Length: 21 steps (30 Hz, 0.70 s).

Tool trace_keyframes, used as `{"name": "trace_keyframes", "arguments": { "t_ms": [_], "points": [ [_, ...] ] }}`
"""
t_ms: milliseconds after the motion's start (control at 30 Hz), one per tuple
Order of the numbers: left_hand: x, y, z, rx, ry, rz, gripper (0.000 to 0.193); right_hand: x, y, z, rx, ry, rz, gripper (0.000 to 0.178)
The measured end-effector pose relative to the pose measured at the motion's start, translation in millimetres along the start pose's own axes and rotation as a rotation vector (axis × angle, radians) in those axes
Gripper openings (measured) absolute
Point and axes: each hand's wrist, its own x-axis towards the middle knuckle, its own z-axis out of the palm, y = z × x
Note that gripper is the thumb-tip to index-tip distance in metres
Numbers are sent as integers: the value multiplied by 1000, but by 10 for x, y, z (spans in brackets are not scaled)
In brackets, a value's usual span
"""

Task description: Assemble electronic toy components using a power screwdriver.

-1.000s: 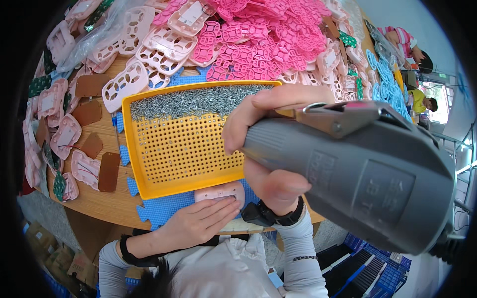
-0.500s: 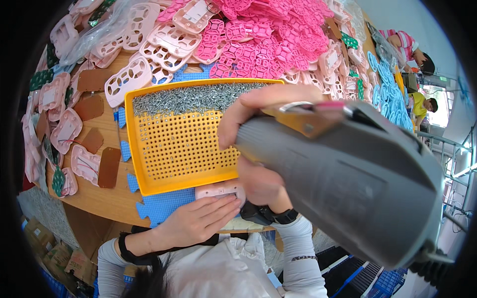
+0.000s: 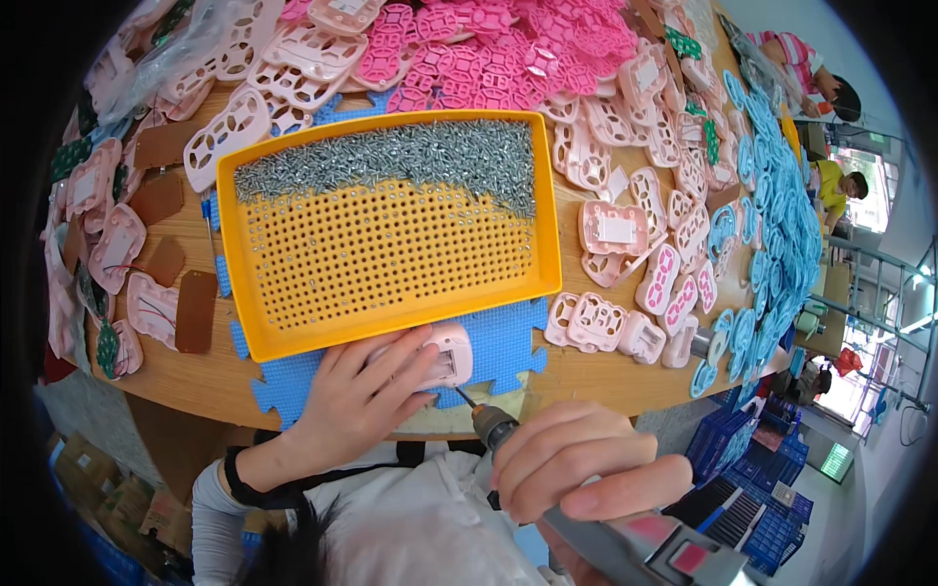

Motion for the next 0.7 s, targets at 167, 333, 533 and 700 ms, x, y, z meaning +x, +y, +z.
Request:
{"name": "trace_keyframes", "arguments": {
  "t_ms": [167, 333, 533, 700],
  "points": [
    [29, 27, -40, -8, -30, -5, 53, -161, -19, -81, -57, 92, -49, 51],
    [27, 23, -29, -8, -44, -28, 53, -229, 68, -132, -7, 106, -67, 54],
    [45, 28, -53, 16, -54, -7, 49, -230, 135, -154, 4, 75, -64, 55],
    [51, 26, -50, 6, -50, -16, 49, -208, 118, -184, -16, 18, -30, 55]
  ]
}}
